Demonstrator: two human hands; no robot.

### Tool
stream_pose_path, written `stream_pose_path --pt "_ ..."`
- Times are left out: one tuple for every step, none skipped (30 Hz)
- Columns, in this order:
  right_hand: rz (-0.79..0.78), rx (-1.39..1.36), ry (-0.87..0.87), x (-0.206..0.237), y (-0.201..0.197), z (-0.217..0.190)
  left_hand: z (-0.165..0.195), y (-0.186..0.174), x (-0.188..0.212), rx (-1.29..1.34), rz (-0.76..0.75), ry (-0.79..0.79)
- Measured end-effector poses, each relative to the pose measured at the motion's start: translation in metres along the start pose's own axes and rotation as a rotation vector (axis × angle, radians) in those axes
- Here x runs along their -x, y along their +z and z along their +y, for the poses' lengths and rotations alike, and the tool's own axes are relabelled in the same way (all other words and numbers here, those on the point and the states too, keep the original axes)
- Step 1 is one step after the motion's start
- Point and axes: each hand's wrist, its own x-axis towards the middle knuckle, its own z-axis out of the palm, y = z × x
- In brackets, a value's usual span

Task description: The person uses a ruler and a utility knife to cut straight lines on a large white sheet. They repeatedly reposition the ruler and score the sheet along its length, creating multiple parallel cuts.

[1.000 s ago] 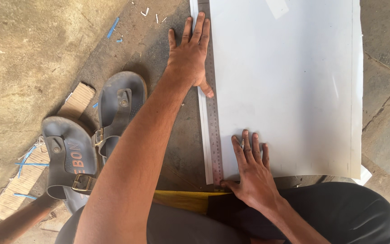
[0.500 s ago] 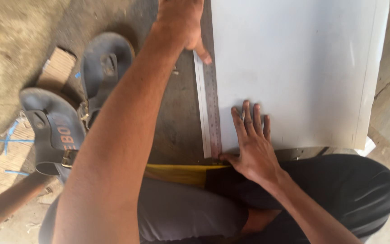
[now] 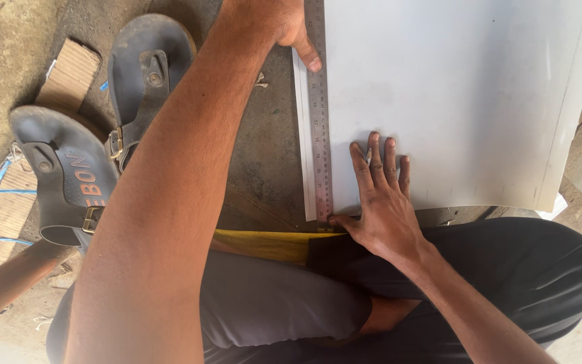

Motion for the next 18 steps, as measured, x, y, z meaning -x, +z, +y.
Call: stream_pose_path --pt "0.002 -0.002 -0.001 0.0001 0.0006 0.0004 -0.0002 0.0005 -0.0001 0.020 -0.019 -0.009" --pt "0.005 -0.005 -0.001 0.0002 0.0012 0.0006 -0.0001 0.0011 -0.0001 0.039 -0.038 -0.018" --pt "0.004 -0.002 0.002 0.0004 0.0018 0.0007 0.0001 0.0019 0.0001 0.034 -0.031 -0.014" --pt "0.003 0.003 0.005 0.0005 0.0021 0.0009 0.0005 0.0026 0.0005 0.030 -0.024 -0.011" --pt "0.002 0.007 0.007 0.0005 0.0023 0.0009 0.0007 0.0030 0.0009 0.026 -0.017 -0.008" --pt "-0.001 0.008 0.007 0.0008 0.0023 0.0009 0.0012 0.0036 0.0015 0.026 -0.026 -0.009" --pt "-0.003 0.008 0.007 0.0009 0.0022 0.0009 0.0014 0.0037 0.0018 0.024 -0.035 -0.009" --pt "-0.002 0.007 0.005 0.0006 0.0020 0.0006 0.0013 0.0030 0.0018 0.020 -0.042 -0.010" --pt "-0.006 0.007 0.007 0.0004 0.0018 0.0004 0.0009 0.0024 0.0020 0.022 -0.035 -0.011" --pt "-0.009 0.006 0.010 0.0005 0.0013 0.0003 0.0010 0.0017 0.0020 0.022 -0.028 -0.010" --pt "-0.011 0.005 0.013 0.0003 0.0010 0.0001 0.0010 0.0008 0.0019 0.022 -0.020 -0.010" --pt "-0.008 0.002 0.010 0.0003 0.0006 -0.0001 0.0011 0.0004 0.0021 0.024 -0.025 -0.013" --pt "-0.005 -0.002 0.006 0.0002 0.0004 -0.0003 0.0012 0.0002 0.0026 0.026 -0.029 -0.016" --pt "0.000 -0.006 0.001 -0.0002 0.0002 -0.0005 0.0011 -0.0005 0.0028 0.026 -0.031 -0.019" --pt "-0.004 -0.008 0.005 -0.0006 0.0000 -0.0008 0.0009 -0.0009 0.0034 0.023 -0.018 -0.010" --pt "-0.009 -0.010 0.010 -0.0006 -0.0004 -0.0012 0.0010 -0.0012 0.0043 0.020 -0.006 -0.001" --pt "-0.013 -0.012 0.013 -0.0010 -0.0010 -0.0018 0.0012 -0.0020 0.0049 0.017 0.007 0.008" --pt "-0.019 -0.002 0.018 -0.0010 -0.0020 -0.0027 0.0019 -0.0032 0.0052 0.017 0.002 -0.001"
